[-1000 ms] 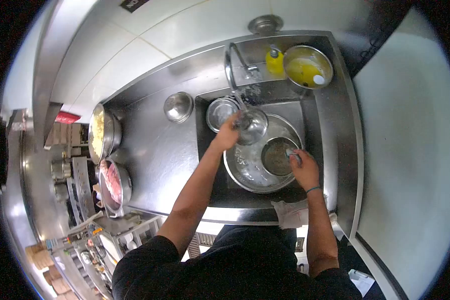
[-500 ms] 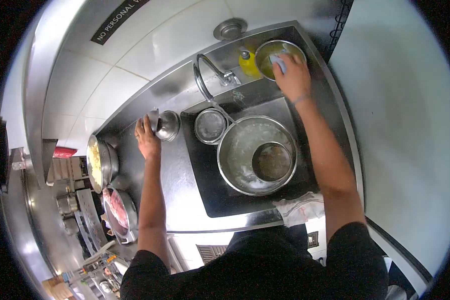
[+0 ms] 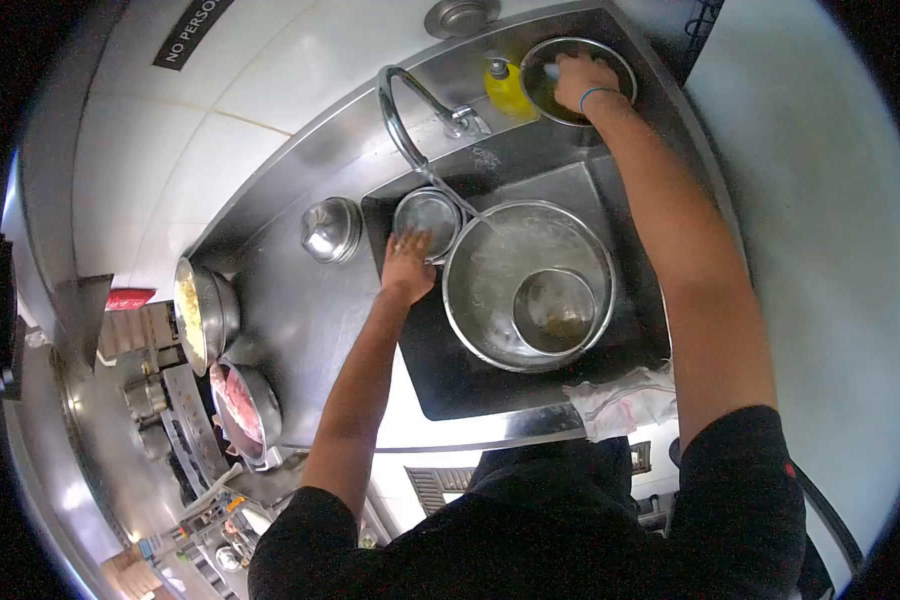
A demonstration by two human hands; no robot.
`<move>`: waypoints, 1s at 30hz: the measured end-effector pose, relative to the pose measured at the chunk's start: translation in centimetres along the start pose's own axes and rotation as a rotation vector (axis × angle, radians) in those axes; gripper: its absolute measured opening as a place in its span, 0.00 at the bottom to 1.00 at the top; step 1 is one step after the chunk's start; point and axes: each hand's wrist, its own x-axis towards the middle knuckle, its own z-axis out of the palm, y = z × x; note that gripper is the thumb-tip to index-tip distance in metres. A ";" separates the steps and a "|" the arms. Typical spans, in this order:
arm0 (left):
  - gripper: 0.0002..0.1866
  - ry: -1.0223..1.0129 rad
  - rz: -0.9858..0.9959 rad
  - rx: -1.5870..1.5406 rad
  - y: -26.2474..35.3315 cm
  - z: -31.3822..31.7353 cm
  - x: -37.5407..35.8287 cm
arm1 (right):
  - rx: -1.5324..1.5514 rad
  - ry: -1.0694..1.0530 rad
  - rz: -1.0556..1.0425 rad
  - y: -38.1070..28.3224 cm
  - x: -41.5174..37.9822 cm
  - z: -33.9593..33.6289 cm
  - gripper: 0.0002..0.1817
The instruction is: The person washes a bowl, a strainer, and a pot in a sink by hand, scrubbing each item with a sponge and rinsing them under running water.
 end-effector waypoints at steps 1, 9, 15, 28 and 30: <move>0.30 -0.106 -0.040 0.011 -0.2 1.8 0.4 | 0.011 0.092 0.012 -0.1 -0.7 -1.0 0.29; 0.23 -0.348 -0.071 -0.073 -1.1 -0.6 2.6 | 0.830 0.287 0.041 0.5 -14.9 -4.1 0.30; 0.29 -0.141 -0.229 -0.803 -2.4 -2.4 4.6 | 1.422 -0.007 0.366 -2.4 -23.1 7.3 0.28; 0.37 0.265 -0.715 -2.213 11.9 -10.9 1.7 | 1.369 -0.074 0.056 -11.0 -16.5 10.0 0.15; 0.34 0.339 -0.763 -2.432 12.1 -11.4 3.0 | 1.352 0.089 0.119 -10.8 -17.6 12.4 0.19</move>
